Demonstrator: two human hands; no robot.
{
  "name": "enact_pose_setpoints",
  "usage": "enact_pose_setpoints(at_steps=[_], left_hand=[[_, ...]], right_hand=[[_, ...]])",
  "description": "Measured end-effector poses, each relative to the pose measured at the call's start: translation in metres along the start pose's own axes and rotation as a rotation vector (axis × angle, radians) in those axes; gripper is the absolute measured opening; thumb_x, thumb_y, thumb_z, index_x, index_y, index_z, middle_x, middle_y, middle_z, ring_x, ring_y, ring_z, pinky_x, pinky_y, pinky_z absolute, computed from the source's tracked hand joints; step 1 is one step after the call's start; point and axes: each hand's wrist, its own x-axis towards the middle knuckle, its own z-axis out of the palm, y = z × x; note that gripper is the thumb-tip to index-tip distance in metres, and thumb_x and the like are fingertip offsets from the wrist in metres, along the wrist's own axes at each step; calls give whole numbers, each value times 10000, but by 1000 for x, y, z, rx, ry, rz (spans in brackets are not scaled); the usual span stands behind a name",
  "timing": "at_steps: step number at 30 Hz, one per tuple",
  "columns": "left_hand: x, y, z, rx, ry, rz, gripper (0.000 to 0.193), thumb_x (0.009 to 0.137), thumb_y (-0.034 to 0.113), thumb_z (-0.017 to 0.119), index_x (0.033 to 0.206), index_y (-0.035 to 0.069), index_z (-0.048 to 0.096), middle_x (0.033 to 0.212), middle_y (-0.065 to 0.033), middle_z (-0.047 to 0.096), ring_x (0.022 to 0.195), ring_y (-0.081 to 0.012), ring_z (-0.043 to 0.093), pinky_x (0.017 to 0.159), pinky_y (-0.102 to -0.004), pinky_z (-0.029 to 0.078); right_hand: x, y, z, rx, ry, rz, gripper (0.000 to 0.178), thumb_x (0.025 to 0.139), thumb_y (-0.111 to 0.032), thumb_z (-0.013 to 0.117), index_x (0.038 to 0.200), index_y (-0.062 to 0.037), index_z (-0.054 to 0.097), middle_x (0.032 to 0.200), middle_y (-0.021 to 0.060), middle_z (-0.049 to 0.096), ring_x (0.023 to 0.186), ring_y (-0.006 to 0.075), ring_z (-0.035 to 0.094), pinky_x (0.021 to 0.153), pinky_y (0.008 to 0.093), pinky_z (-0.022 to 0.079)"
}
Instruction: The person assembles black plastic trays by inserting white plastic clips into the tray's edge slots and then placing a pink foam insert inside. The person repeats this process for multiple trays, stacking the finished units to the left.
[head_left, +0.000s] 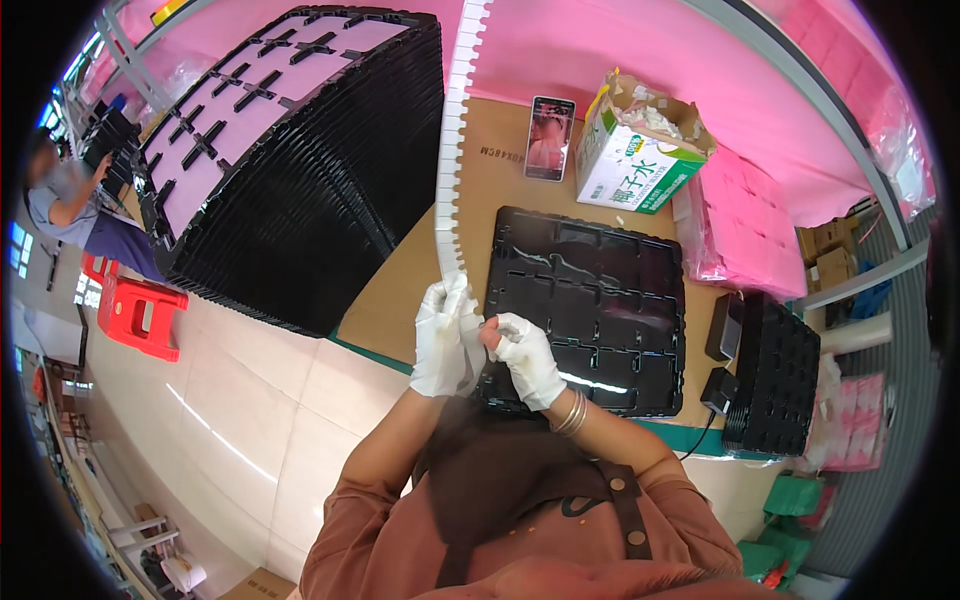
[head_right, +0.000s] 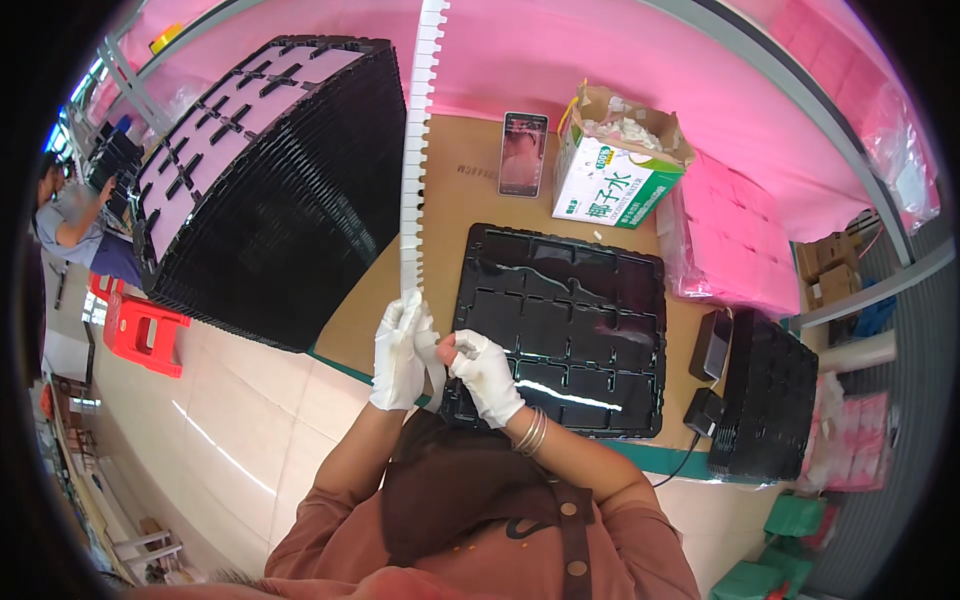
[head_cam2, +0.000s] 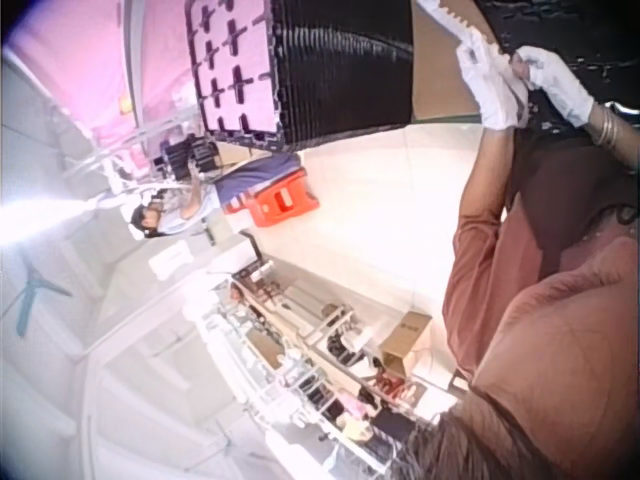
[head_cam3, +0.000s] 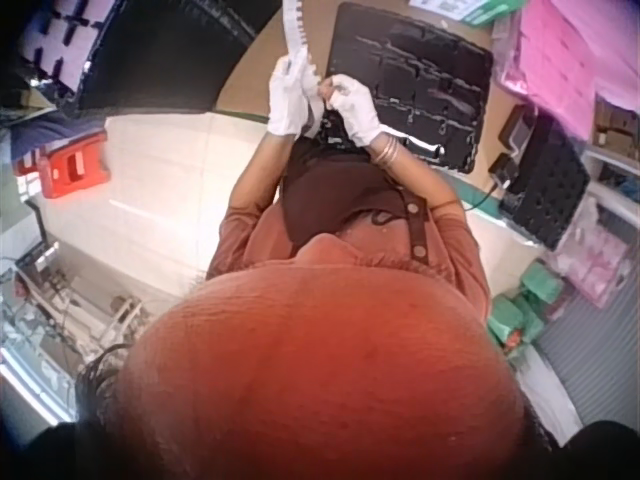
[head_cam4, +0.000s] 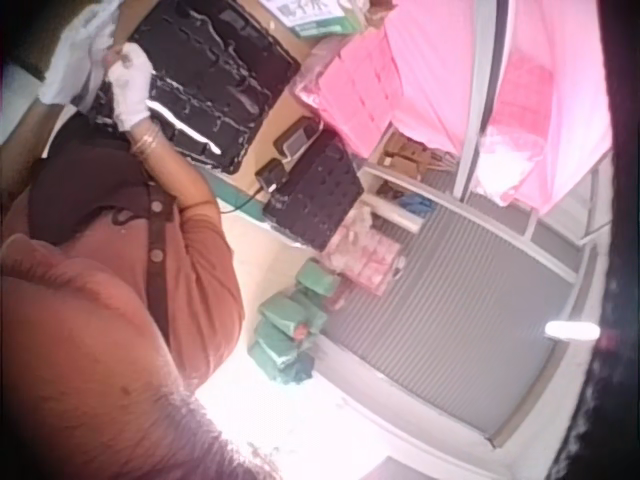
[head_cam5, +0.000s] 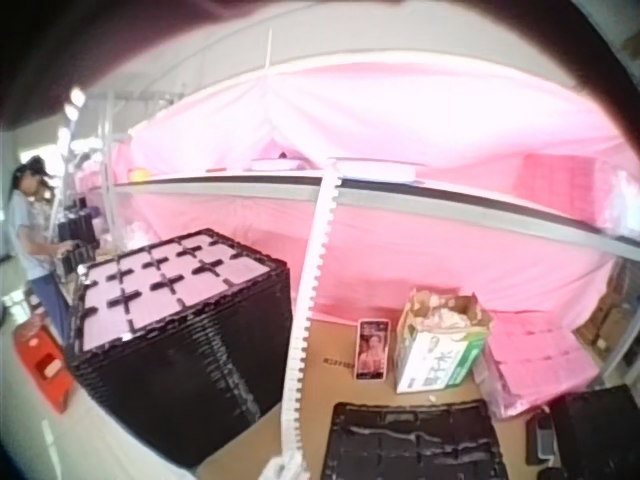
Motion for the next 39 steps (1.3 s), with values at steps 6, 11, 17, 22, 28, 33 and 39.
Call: enact_pose_setpoints(at_steps=[6,11,17,22,28,33,39], left_hand=[[12,-10,-27,154,-67,-78,242,953,188,632,1142,39,616,921,-12,634,749,-64,582,622,-202,441],[46,-38,-58,92,38,-30,318,940,192,654,1176,-16,611,1020,-62,671,872,-100,648,675,-214,488],[50,-39,-57,294,32,-70,275,907,292,709,866,32,628,767,-17,612,671,-77,585,640,-251,530],[43,-34,-53,327,46,-51,278,903,290,714,878,25,634,771,-20,622,667,-79,589,633,-245,524],[44,-38,-55,358,26,-55,271,906,287,710,882,25,642,780,-20,629,664,-81,591,641,-239,517],[40,-29,-52,304,42,-76,236,904,268,710,891,40,648,777,-8,622,679,-73,581,631,-232,496],[14,-15,-23,75,24,2,168,926,205,683,827,78,632,761,33,599,635,-33,482,549,-210,378]], right_hand=[[2,-7,-3,-550,171,-445,98,792,-70,740,826,-41,653,796,14,614,693,136,567,638,281,463],[66,-39,-36,-970,124,-852,106,692,-42,714,773,-54,646,876,102,618,868,314,603,768,406,505],[164,-62,-93,-1526,58,-420,33,708,-125,742,739,-122,729,986,95,654,977,299,605,846,416,481],[170,-54,-93,-1576,29,-368,204,714,-238,804,714,-74,682,956,123,631,947,325,608,793,424,496],[179,-52,-82,-1667,213,-271,267,718,-276,816,743,-52,673,980,150,616,941,335,623,806,398,524],[147,-62,-74,-1443,264,-215,313,746,-252,803,897,-33,638,1043,181,621,944,351,641,811,414,527],[60,-30,-33,-791,168,-109,307,782,-180,803,979,-37,616,826,73,639,744,147,619,707,296,509]])
